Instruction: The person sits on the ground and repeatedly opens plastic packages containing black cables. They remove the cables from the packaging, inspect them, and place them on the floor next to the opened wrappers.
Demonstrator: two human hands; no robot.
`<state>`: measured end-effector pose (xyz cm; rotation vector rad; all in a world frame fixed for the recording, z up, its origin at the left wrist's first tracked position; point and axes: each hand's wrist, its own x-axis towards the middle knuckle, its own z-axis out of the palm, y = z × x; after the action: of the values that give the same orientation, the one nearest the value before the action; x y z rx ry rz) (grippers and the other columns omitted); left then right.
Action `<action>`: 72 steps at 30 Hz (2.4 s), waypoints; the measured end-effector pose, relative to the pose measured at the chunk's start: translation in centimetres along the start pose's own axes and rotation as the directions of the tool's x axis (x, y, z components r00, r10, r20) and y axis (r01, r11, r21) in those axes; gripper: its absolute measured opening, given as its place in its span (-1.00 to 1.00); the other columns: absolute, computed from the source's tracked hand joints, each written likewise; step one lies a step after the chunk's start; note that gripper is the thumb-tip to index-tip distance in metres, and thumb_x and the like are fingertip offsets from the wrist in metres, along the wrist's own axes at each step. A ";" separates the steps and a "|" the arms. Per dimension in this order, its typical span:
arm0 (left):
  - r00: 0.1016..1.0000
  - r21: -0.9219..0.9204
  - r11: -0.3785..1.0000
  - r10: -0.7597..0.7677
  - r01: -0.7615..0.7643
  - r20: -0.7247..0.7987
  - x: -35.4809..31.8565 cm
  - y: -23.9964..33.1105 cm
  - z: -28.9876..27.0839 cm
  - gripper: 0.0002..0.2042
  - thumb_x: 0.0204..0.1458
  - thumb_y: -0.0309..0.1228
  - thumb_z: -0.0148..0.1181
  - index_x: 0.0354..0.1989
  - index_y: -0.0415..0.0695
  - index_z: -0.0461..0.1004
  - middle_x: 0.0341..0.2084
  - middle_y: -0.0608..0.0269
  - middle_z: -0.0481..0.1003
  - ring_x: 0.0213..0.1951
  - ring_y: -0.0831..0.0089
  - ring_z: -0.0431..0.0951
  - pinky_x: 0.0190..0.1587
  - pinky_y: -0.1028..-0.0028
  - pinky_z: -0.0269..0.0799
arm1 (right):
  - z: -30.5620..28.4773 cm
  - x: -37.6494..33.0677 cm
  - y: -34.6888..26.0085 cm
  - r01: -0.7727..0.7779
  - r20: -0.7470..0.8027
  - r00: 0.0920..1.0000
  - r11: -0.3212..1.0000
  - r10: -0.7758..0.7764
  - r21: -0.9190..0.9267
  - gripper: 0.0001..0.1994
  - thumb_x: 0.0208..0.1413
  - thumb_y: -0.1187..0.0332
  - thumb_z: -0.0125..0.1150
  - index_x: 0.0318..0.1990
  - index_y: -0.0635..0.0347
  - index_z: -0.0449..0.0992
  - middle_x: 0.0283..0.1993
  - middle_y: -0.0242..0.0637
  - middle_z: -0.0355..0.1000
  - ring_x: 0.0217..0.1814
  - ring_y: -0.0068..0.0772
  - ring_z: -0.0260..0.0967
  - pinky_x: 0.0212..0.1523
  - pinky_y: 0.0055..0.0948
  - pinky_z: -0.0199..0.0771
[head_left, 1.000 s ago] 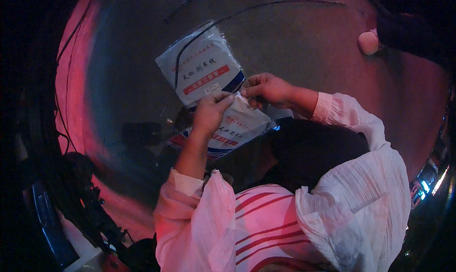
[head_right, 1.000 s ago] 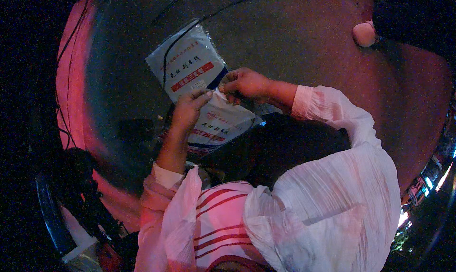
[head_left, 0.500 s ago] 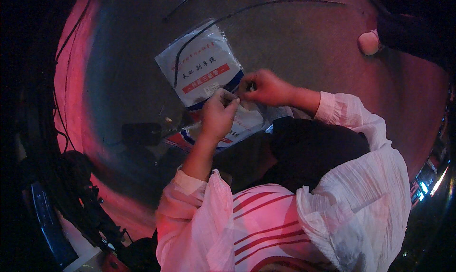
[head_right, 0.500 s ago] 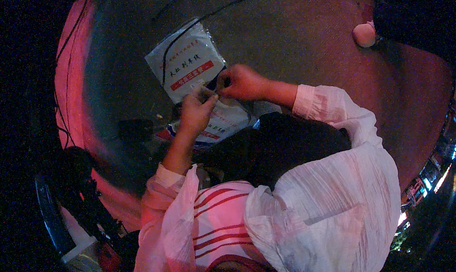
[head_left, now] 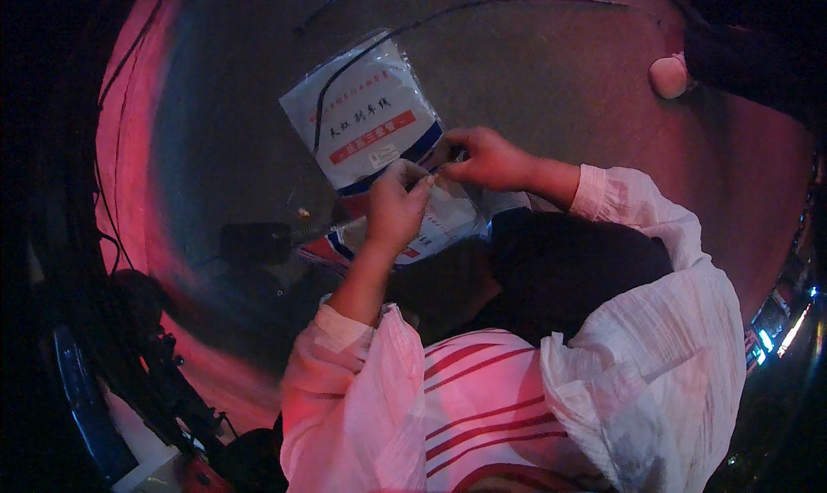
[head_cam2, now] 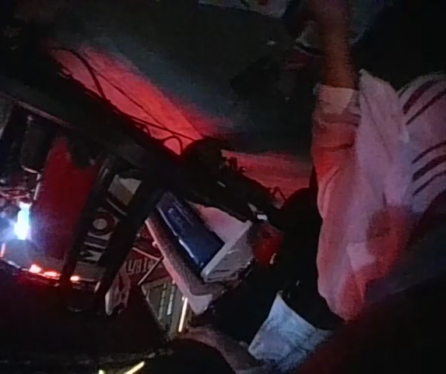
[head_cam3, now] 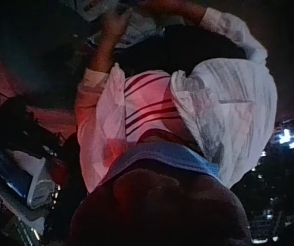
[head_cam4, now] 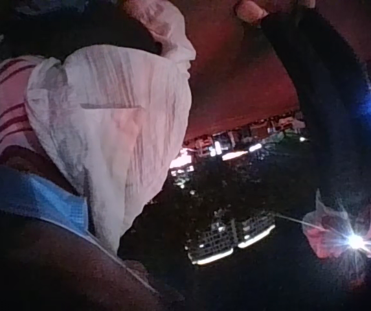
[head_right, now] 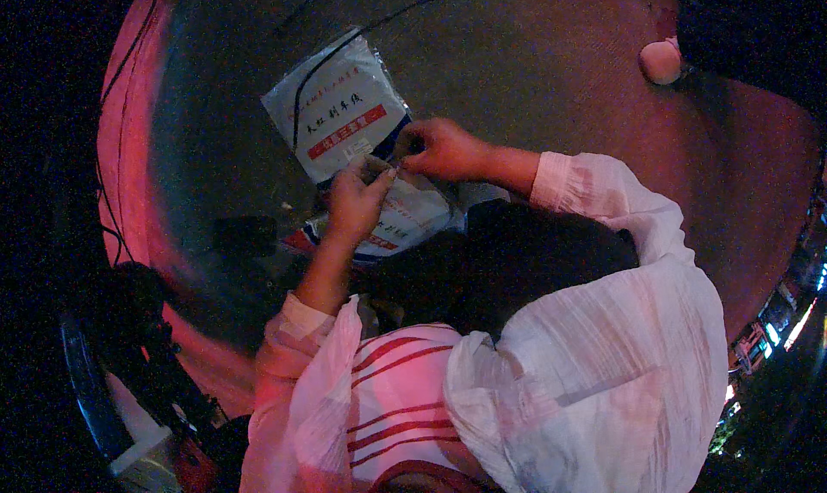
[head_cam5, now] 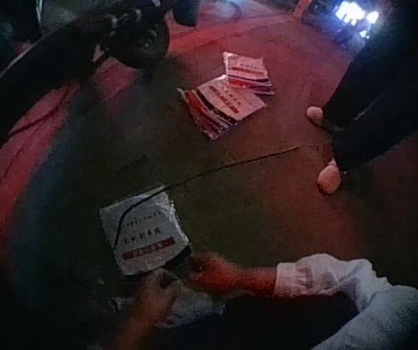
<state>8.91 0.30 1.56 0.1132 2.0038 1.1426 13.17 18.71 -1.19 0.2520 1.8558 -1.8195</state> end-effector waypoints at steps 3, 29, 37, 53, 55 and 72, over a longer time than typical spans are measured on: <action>0.998 0.034 0.998 0.060 -0.060 -0.010 0.0 0.0 -0.3 -0.89 -0.05 -0.49 0.14 -0.40 -0.28 0.42 -0.50 0.08 0.51 -0.42 0.40 0.52 -0.31 0.44 0.40 | -0.1 0.3 -0.6 -0.075 0.070 0.995 0.996 0.077 -0.040 -0.78 -0.10 0.37 0.18 -0.27 0.29 0.49 -0.34 -0.28 0.46 -0.30 -0.54 0.35 -0.25 -0.49 0.37; 0.888 -0.772 0.590 -0.453 0.238 -0.072 6.9 -5.1 -10.7 -0.72 0.11 -0.45 -0.02 -0.06 -0.38 0.34 -0.16 -0.04 0.43 -0.13 0.21 0.46 -0.09 0.28 0.40 | -6.4 -2.1 2.3 -0.356 0.319 0.934 0.461 0.159 0.813 -0.68 0.09 0.45 -0.08 -0.02 0.48 0.27 -0.18 -0.04 0.42 -0.21 -0.25 0.47 -0.20 -0.35 0.54; 0.891 -0.776 0.601 -0.438 0.193 -0.118 5.9 -3.4 -10.2 -0.72 0.13 -0.45 -0.08 -0.05 -0.36 0.34 -0.11 -0.04 0.41 -0.09 0.20 0.44 -0.04 0.27 0.40 | -5.3 -2.6 2.2 -0.325 0.249 0.946 0.554 0.210 0.766 -0.72 0.08 0.50 -0.02 -0.04 0.38 0.30 -0.17 -0.12 0.41 -0.18 -0.33 0.45 -0.16 -0.37 0.52; 0.910 -0.830 0.527 -0.410 0.182 -0.061 5.4 -4.0 -10.4 -0.72 0.12 -0.45 -0.06 -0.04 -0.33 0.34 -0.11 -0.03 0.41 -0.07 0.18 0.43 -0.01 0.22 0.37 | -4.3 -2.5 1.6 -0.208 0.071 0.963 0.549 0.260 0.810 -0.79 0.16 0.38 -0.01 -0.09 0.25 0.33 -0.23 -0.23 0.41 -0.35 -0.48 0.43 -0.49 -0.58 0.45; 0.912 -0.839 0.517 -0.405 0.173 -0.062 5.3 -4.0 -10.3 -0.72 0.12 -0.44 -0.06 -0.04 -0.33 0.34 -0.12 -0.03 0.42 -0.08 0.17 0.43 -0.01 0.21 0.37 | -4.1 -2.6 0.8 -0.201 0.027 0.954 0.569 0.300 0.798 -0.80 0.15 0.37 0.00 -0.11 0.24 0.35 -0.27 -0.30 0.41 -0.40 -0.54 0.38 -0.55 -0.62 0.37; 0.980 -0.901 0.415 -0.192 0.122 0.044 -1.8 -2.4 -7.6 -0.77 0.14 -0.43 -0.05 -0.06 -0.24 0.29 -0.09 0.09 0.37 -0.06 0.26 0.41 -0.03 0.27 0.37 | -4.2 -2.6 -11.1 0.060 -0.493 0.847 0.884 0.200 0.463 -0.87 0.07 0.37 0.09 -0.29 0.23 0.44 -0.47 -0.37 0.41 -0.49 -0.62 0.34 -0.58 -0.62 0.21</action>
<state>5.63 -7.04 2.81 -0.6812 1.1329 1.9577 9.03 22.49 9.61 1.0875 1.6574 -2.2824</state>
